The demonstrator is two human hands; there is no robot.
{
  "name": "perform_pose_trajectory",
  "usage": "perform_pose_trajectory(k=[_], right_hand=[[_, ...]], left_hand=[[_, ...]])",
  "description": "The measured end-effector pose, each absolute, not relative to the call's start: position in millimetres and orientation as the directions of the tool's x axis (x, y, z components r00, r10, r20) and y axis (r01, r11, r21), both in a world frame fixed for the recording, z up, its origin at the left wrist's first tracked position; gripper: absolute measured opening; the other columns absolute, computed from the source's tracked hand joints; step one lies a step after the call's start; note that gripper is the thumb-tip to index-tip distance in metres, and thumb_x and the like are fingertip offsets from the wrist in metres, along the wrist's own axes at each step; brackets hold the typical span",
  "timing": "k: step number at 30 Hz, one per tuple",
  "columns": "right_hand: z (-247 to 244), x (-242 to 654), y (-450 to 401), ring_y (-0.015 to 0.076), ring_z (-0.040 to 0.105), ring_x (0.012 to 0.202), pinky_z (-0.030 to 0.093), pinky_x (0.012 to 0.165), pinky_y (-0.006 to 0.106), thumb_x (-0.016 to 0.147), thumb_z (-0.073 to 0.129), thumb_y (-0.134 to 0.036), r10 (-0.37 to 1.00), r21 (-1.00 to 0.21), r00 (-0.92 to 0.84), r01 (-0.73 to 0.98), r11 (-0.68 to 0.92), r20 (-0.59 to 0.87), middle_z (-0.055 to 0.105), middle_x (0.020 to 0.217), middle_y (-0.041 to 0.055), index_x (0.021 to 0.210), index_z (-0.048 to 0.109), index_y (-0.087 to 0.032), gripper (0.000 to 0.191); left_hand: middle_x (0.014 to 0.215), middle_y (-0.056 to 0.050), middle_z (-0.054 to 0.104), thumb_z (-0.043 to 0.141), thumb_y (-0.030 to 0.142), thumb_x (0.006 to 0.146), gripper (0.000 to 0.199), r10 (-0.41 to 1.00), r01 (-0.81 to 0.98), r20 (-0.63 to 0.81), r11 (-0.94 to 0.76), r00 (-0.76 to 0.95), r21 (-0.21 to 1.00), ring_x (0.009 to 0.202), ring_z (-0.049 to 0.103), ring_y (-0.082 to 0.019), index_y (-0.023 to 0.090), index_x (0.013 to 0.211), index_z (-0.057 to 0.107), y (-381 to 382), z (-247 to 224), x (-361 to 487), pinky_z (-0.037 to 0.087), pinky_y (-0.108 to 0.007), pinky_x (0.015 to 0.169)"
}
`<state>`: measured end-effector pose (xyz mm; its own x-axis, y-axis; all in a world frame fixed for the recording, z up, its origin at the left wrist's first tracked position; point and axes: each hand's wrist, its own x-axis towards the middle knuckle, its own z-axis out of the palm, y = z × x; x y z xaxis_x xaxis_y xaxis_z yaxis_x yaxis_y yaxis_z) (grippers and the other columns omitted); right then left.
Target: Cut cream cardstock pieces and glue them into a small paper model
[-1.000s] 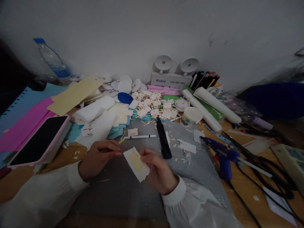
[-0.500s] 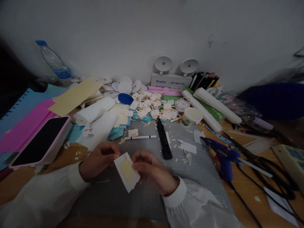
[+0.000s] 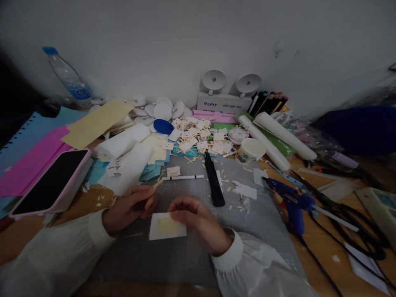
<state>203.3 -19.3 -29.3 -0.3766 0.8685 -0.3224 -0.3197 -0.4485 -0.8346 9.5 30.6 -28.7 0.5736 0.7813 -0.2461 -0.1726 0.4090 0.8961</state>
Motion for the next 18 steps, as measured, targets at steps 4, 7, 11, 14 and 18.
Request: perform_pose_trajectory(k=[4,7,11,14,18], right_hand=[[-28.9,203.0,-18.8,0.0098,0.047,0.062,0.032,0.057,0.023,0.072,0.072,-0.031,0.863,-0.837,-0.388,-0.307,-0.452,-0.324,0.056,0.069,-0.0024,0.077,0.065,-0.017,0.017],[-29.3,202.9,-18.7,0.0101,0.047,0.063,0.032,0.057,0.023,0.072,0.072,-0.031,0.868,-0.846,-0.381,-0.299,-0.44,-0.317,0.057,0.071,-0.0021,0.078,0.066,-0.017,0.016],[-30.5,203.4,-18.2,0.0111,0.049,0.067,0.034,0.061,0.024,0.073,0.072,-0.031,0.897,-0.872,-0.344,-0.303,-0.385,-0.277,0.058,0.075,-0.0014,0.079,0.066,-0.018,0.015],[-31.4,204.1,-18.4,0.0115,0.05,0.068,0.035,0.062,0.024,0.075,0.071,-0.031,0.911,-0.89,-0.326,-0.29,-0.352,-0.254,0.059,0.075,-0.0012,0.079,0.066,-0.018,0.015],[-31.8,203.7,-19.4,0.0109,0.05,0.066,0.034,0.061,0.024,0.075,0.071,-0.031,0.893,-0.879,-0.356,-0.282,-0.385,-0.277,0.059,0.074,-0.0017,0.08,0.066,-0.018,0.014]], left_hand=[[0.031,0.002,0.036,0.042,0.054,0.091,0.066,0.773,-0.134,-0.193,0.337,0.605,0.932,0.034,0.034,-0.008,0.018,0.036,0.039,29.2,-32.2,9.6,0.026,-0.025,0.043],[0.037,-0.001,0.044,0.034,0.056,0.093,0.07,0.754,-0.052,-0.176,0.267,0.633,0.962,0.038,0.039,-0.008,0.016,0.037,0.047,28.7,-31.2,9.1,0.031,-0.024,0.045],[0.078,-0.003,0.062,0.066,0.042,0.08,0.029,0.761,-0.029,-0.156,0.224,0.63,0.974,0.057,0.052,-0.01,0.015,0.089,0.067,28.0,-27.5,11.8,0.042,-0.021,0.05],[0.074,0.0,0.06,0.074,0.034,0.073,0.026,0.776,-0.059,-0.179,0.268,0.604,0.961,0.052,0.052,-0.008,0.016,0.089,0.062,27.6,-26.7,14.7,0.044,-0.019,0.047],[0.056,0.003,0.056,0.072,0.036,0.074,0.025,0.773,0.007,-0.241,0.293,0.586,0.956,0.043,0.046,-0.006,0.013,0.073,0.063,28.1,-26.5,15.1,0.038,-0.015,0.038]])
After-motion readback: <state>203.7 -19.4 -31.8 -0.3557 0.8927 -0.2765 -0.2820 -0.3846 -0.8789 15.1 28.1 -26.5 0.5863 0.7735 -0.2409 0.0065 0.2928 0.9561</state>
